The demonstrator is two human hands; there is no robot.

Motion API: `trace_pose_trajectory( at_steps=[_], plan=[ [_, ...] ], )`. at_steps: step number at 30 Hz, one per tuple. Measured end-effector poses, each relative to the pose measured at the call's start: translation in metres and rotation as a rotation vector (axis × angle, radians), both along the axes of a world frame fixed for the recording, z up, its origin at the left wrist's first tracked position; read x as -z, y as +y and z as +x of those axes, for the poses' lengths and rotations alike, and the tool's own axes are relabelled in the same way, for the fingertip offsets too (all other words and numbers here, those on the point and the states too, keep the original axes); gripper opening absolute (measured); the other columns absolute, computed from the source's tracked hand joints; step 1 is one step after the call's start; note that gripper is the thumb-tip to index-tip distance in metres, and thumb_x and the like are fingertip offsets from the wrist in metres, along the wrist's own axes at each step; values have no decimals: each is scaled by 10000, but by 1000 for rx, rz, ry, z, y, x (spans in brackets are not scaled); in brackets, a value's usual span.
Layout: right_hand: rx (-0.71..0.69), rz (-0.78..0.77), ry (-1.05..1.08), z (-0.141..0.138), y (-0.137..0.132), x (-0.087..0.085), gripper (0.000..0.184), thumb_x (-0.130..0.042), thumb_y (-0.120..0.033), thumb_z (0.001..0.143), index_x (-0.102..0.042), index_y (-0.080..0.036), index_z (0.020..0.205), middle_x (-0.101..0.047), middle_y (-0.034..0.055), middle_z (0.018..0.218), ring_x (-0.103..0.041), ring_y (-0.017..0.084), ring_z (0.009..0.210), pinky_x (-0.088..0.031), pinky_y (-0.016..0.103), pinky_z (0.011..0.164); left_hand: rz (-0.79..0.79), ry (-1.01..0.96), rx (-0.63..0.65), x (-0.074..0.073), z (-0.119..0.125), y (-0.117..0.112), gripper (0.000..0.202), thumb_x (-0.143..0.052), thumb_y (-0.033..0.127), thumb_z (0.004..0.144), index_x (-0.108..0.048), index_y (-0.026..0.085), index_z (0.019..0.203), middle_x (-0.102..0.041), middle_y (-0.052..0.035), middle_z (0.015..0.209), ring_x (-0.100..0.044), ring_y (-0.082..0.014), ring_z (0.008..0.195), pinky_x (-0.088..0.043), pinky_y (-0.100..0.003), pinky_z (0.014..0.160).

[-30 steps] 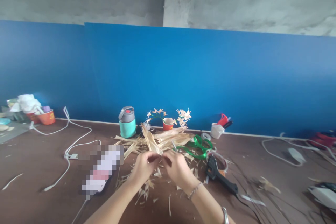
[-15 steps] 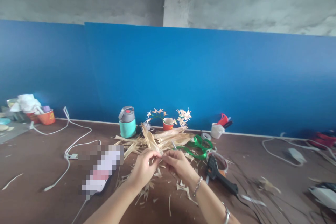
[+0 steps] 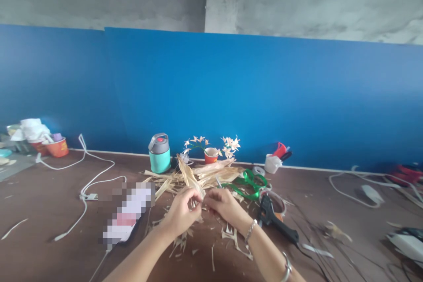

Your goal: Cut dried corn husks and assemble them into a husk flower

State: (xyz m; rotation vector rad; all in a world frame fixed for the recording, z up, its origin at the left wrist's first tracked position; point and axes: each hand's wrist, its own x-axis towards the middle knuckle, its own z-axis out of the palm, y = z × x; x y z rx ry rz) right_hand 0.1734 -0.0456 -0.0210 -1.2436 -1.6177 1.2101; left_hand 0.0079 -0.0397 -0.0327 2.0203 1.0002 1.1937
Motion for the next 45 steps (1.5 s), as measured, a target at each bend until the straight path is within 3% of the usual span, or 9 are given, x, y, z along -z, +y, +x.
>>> trace_pose_trajectory(
  at_steps=[5,8,16,24,30,36,40,43,45],
  plan=[
    [57,245,-162,-3,-1,4,134,-499,-179,773,-569,-164,660,-521,-32,542,-459,99,514,-354,205,514,-424,-189,29,-1,3,2,91,-486,96,601,-527,171,633,-503,31,587,-488,-128,592,-384,-233,570],
    [74,309,-206,-3,-1,5,121,-490,-167,785,-557,-168,685,-530,-22,586,-478,111,555,-370,212,550,-657,-350,67,-1,4,3,72,-494,124,594,-530,164,642,-512,36,576,-494,-119,551,-375,-231,537],
    [90,504,-310,0,1,13,123,-464,-114,800,-532,-177,718,-567,1,685,-513,135,647,-383,234,634,-889,-531,115,1,3,5,32,-555,145,559,-526,154,567,-488,44,508,-442,-90,492,-347,-221,513],
    [120,631,-364,0,3,20,126,-440,-131,834,-532,-181,764,-578,19,722,-534,147,680,-395,242,654,-902,-637,252,5,-1,7,58,-604,177,600,-570,137,575,-519,19,538,-469,-101,530,-379,-229,540],
    [174,638,-353,-1,4,21,125,-450,-128,832,-541,-183,765,-594,14,712,-544,141,653,-399,234,632,-855,-541,89,-3,0,5,142,-667,261,629,-595,143,662,-577,4,599,-511,-117,550,-390,-234,532],
    [228,661,-342,-1,3,20,120,-458,-141,830,-548,-184,763,-605,18,699,-561,147,653,-412,234,627,-671,-347,9,-7,1,4,175,-689,304,636,-635,151,701,-625,0,656,-554,-137,619,-409,-237,601],
    [185,651,-348,-2,0,16,116,-464,-126,809,-564,-183,818,-606,24,734,-560,149,665,-430,246,641,-643,-325,-6,-2,1,6,175,-642,333,679,-632,160,709,-613,7,646,-561,-143,605,-418,-246,592],
    [113,665,-329,-4,-3,13,273,-520,-104,764,-563,-189,1019,-615,58,902,-572,173,794,-452,270,709,-697,-354,3,-1,1,6,163,-651,316,661,-620,158,686,-601,10,626,-565,-148,604,-428,-249,585],
    [48,691,-324,-6,-4,12,300,-526,-95,766,-582,-201,1041,-619,65,927,-567,184,857,-453,283,750,-732,-378,31,-2,1,5,173,-656,321,653,-619,155,686,-602,6,628,-570,-155,616,-436,-256,590]
  ],
)
